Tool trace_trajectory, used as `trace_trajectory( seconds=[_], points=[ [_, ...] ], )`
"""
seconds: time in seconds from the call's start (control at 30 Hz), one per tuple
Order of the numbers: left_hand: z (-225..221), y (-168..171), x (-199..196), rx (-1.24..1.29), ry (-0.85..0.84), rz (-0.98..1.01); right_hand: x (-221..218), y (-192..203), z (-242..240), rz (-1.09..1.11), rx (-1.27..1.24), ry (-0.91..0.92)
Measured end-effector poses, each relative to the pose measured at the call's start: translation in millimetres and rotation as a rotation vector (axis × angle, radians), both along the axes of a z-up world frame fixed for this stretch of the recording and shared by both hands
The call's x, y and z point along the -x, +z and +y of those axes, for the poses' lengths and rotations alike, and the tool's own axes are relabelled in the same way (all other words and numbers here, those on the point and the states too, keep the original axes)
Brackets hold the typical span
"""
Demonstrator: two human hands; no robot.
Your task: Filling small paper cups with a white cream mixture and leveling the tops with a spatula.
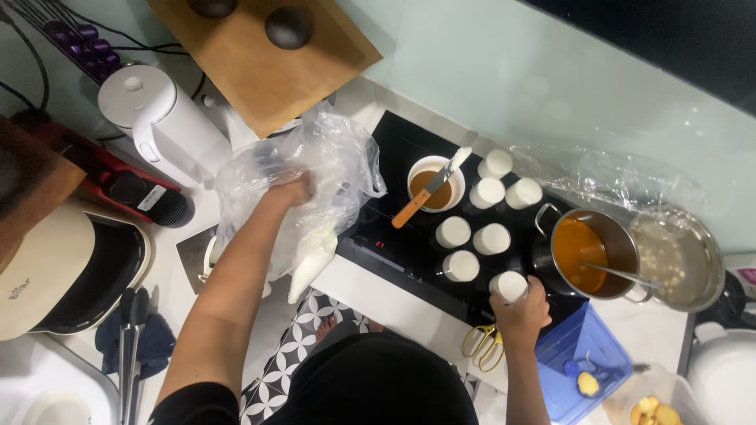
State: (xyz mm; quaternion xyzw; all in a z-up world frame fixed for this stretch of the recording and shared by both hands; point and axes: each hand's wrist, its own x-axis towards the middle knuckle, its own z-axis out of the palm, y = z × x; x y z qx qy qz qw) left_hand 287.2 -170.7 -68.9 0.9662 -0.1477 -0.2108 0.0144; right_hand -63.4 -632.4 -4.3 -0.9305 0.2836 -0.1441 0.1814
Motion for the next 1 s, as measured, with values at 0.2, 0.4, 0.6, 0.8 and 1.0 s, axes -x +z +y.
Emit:
trace_trajectory(
  seconds=[0.2,0.4,0.6,0.8,1.0],
  points=[
    [37,-61,-29,0.16,0.15,0.145,4,42,8,-0.097,-0.109,-0.03],
    [65,-68,-28,0.269,0.054,-0.036,9,94,22,-0.173,0.011,0.026],
    [58,108,-6,0.056,0.068,0.333,12,137,42,-0.223,-0.151,0.085],
    [54,246,2,0.242,0.078,0.281,-3,150,57,-0.201,-0.092,0.161],
    [112,139,-19,0.113,0.398,0.259,-17,154,83,-0.252,-0.186,0.248]
  ],
)
